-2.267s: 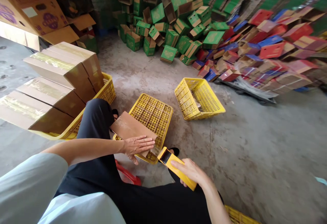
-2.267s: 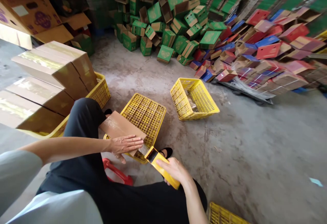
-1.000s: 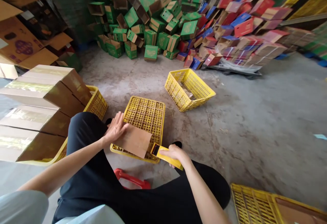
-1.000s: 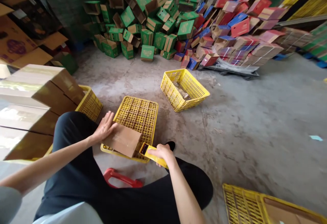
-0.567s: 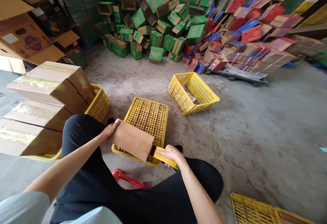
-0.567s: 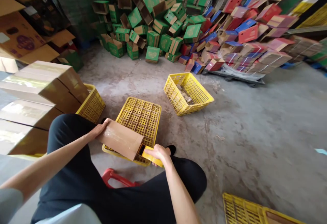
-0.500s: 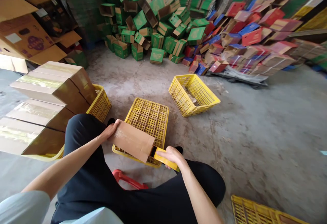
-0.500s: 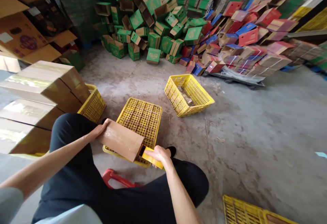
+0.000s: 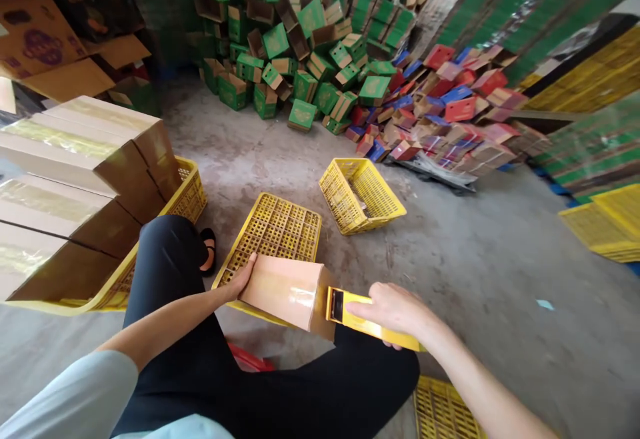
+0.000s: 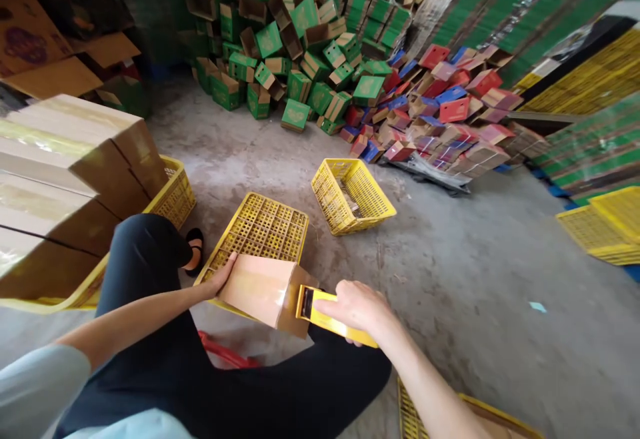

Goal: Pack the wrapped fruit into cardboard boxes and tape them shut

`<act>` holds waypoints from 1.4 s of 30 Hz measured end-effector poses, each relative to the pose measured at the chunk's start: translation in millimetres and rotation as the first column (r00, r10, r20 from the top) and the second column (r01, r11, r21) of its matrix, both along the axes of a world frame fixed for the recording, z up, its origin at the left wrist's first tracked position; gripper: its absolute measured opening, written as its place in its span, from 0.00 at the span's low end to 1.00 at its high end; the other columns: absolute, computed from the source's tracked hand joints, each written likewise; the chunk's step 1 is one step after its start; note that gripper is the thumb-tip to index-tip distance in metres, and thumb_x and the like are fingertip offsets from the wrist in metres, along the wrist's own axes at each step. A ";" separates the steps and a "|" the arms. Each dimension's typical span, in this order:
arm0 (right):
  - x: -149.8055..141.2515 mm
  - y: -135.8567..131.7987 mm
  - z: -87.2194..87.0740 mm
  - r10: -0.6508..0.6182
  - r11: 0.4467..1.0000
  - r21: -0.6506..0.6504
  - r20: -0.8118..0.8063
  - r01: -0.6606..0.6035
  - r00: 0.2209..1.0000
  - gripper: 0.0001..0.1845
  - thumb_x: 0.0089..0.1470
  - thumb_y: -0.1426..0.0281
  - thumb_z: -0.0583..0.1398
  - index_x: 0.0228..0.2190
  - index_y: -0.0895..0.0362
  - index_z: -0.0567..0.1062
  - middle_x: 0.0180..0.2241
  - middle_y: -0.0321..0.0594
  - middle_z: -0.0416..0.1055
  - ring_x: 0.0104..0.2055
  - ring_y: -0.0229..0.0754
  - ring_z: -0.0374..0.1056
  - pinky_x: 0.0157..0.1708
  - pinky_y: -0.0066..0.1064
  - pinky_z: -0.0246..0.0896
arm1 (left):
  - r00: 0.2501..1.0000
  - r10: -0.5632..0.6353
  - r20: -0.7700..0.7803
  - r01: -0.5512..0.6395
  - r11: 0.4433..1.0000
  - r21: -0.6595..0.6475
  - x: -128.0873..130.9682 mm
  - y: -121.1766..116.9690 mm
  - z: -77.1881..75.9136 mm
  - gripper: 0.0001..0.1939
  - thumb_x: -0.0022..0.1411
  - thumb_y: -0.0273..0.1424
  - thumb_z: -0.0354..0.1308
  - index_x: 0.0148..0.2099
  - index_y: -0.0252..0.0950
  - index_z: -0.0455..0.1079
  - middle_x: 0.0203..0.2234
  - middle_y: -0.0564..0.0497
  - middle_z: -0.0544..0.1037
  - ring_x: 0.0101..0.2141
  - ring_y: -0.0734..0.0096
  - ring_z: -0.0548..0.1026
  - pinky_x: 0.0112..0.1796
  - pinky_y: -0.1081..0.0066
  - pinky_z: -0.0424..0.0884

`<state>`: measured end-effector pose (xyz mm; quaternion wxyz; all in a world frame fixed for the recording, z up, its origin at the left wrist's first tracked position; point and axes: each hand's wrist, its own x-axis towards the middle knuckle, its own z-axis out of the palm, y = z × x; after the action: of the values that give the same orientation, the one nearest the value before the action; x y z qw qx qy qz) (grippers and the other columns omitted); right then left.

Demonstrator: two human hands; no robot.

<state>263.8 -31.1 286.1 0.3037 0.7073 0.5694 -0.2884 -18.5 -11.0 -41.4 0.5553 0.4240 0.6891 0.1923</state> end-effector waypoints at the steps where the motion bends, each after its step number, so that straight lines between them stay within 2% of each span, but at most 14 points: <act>1: -6.5 1.4 1.6 0.018 1.000 0.005 0.024 -0.018 1.000 0.24 0.60 0.54 0.59 0.21 0.58 0.76 0.19 0.47 0.77 0.22 0.47 0.78 0.24 0.30 0.67 | 1.000 -0.008 -0.008 0.008 1.000 0.013 0.4 1.0 -0.9 0.49 0.72 0.61 0.27 0.68 0.29 0.67 0.66 0.35 0.71 0.67 0.49 0.67 0.65 0.58 0.66; 4: -18.8 5.8 2.2 0.028 1.000 0.007 0.043 -0.028 0.999 0.23 0.60 0.53 0.58 0.23 0.57 0.76 0.19 0.46 0.77 0.23 0.48 0.79 0.24 0.30 0.66 | 1.000 -0.017 -0.014 0.018 0.997 0.076 -4.9 7.0 7.9 0.40 0.75 0.56 0.37 0.65 0.29 0.70 0.65 0.34 0.72 0.67 0.46 0.66 0.67 0.53 0.61; 6: -21.2 8.6 2.6 0.017 1.000 -0.019 0.011 -0.017 1.000 0.24 0.60 0.52 0.58 0.23 0.57 0.75 0.18 0.45 0.77 0.23 0.48 0.79 0.25 0.30 0.67 | 1.000 -0.023 -0.019 0.027 0.972 0.232 -10.5 9.5 26.8 0.34 0.76 0.51 0.41 0.69 0.32 0.65 0.68 0.38 0.68 0.70 0.53 0.62 0.69 0.56 0.57; 7: -21.4 10.0 3.1 0.014 0.999 -0.031 -0.004 -0.014 1.000 0.25 0.60 0.52 0.59 0.22 0.57 0.75 0.18 0.45 0.76 0.23 0.48 0.79 0.26 0.31 0.68 | 0.999 -0.042 -0.021 0.047 0.927 0.372 -13.1 9.4 40.3 0.33 0.77 0.49 0.40 0.71 0.32 0.62 0.70 0.38 0.65 0.71 0.55 0.60 0.70 0.56 0.55; 9: -21.7 12.5 4.4 0.011 0.999 -0.046 -0.016 -0.012 1.000 0.26 0.59 0.50 0.60 0.20 0.57 0.74 0.17 0.46 0.76 0.23 0.49 0.79 0.26 0.32 0.69 | 0.972 -0.235 0.001 0.175 0.724 0.667 -16.6 7.1 72.5 0.33 0.78 0.48 0.38 0.73 0.34 0.59 0.72 0.40 0.62 0.71 0.57 0.59 0.70 0.55 0.54; 12: -24.6 15.5 4.6 0.000 0.999 -0.055 -0.042 -0.002 0.999 0.26 0.58 0.49 0.61 0.21 0.57 0.74 0.17 0.48 0.76 0.21 0.50 0.77 0.24 0.34 0.71 | 0.752 -0.623 -0.216 0.417 0.195 0.888 -16.0 2.3 119.8 0.36 0.76 0.52 0.42 0.74 0.35 0.58 0.73 0.40 0.59 0.73 0.52 0.53 0.71 0.50 0.51; 14: -28.2 16.0 2.7 -0.030 0.998 -0.064 -0.110 0.023 0.993 0.26 0.59 0.49 0.60 0.22 0.57 0.74 0.18 0.49 0.77 0.20 0.49 0.77 0.21 0.32 0.70 | 0.576 -0.702 -0.419 0.503 -0.099 0.859 -13.4 1.7 139.4 0.39 0.75 0.54 0.45 0.75 0.33 0.58 0.72 0.37 0.61 0.73 0.50 0.55 0.72 0.49 0.50; 15: -29.9 15.7 1.0 -0.047 0.997 -0.066 -0.154 0.038 0.987 0.27 0.60 0.49 0.59 0.22 0.57 0.73 0.18 0.50 0.77 0.20 0.48 0.76 0.19 0.31 0.69 | 0.522 -0.698 -0.490 0.528 -0.186 0.828 -12.9 2.7 144.3 0.39 0.75 0.54 0.47 0.74 0.32 0.59 0.70 0.37 0.63 0.72 0.51 0.58 0.72 0.50 0.50; 17: -32.2 14.3 -3.6 -0.078 0.996 -0.070 -0.240 0.063 0.968 0.28 0.61 0.48 0.58 0.20 0.56 0.72 0.19 0.50 0.78 0.19 0.46 0.76 0.17 0.27 0.66 | 0.483 -0.662 -0.573 0.555 -0.274 0.786 -15.8 7.1 146.2 0.37 0.74 0.53 0.49 0.73 0.32 0.61 0.68 0.37 0.67 0.70 0.53 0.62 0.72 0.53 0.50; 21: -28.7 14.9 -17.6 -0.126 0.991 -0.084 -0.390 0.101 0.912 0.29 0.61 0.46 0.58 0.23 0.56 0.73 0.18 0.45 0.76 0.17 0.43 0.74 0.16 0.26 0.66 | 0.515 -0.601 -0.611 0.547 -0.319 0.774 -39.5 18.3 141.7 0.37 0.74 0.54 0.50 0.71 0.32 0.65 0.66 0.36 0.70 0.68 0.52 0.65 0.73 0.51 0.47; 24: -23.0 22.0 -29.9 -0.152 0.985 -0.150 -0.499 0.087 0.853 0.30 0.60 0.42 0.58 0.27 0.56 0.73 0.17 0.41 0.76 0.18 0.43 0.74 0.18 0.27 0.68 | 0.499 -0.589 -0.636 0.564 -0.336 0.754 -58.4 21.2 148.3 0.38 0.73 0.55 0.48 0.70 0.31 0.66 0.65 0.35 0.71 0.67 0.48 0.68 0.73 0.47 0.42; 29: -25.0 37.0 -44.2 -0.158 0.977 -0.207 -0.571 0.045 0.805 0.33 0.56 0.36 0.59 0.29 0.55 0.73 0.19 0.39 0.77 0.21 0.44 0.75 0.20 0.27 0.69 | 0.498 -0.544 -0.676 0.613 -0.331 0.718 -60.4 15.9 163.2 0.35 0.73 0.53 0.51 0.65 0.28 0.71 0.60 0.32 0.76 0.63 0.47 0.73 0.70 0.54 0.58; 37: -36.3 42.8 -49.3 -0.161 0.976 -0.214 -0.599 0.037 0.784 0.32 0.57 0.38 0.60 0.32 0.56 0.74 0.21 0.40 0.78 0.22 0.44 0.76 0.20 0.26 0.69 | 0.442 -0.594 -0.672 0.655 -0.298 0.694 -68.8 10.3 155.7 0.48 0.72 0.57 0.49 0.77 0.24 0.49 0.70 0.29 0.61 0.72 0.47 0.56 0.71 0.53 0.53; 42: -35.5 43.8 -56.7 -0.178 0.973 -0.226 -0.611 0.045 0.771 0.31 0.59 0.39 0.59 0.36 0.57 0.73 0.22 0.41 0.79 0.23 0.44 0.77 0.21 0.27 0.71 | 0.422 -0.628 -0.654 0.669 -0.271 0.692 -76.8 16.2 152.0 0.49 0.70 0.60 0.50 0.77 0.27 0.51 0.71 0.32 0.61 0.71 0.48 0.58 0.71 0.56 0.54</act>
<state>228.3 12.7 229.5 0.1481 0.5697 0.5629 -0.5802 -95.2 5.3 110.6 0.1767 0.9565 0.0841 0.2161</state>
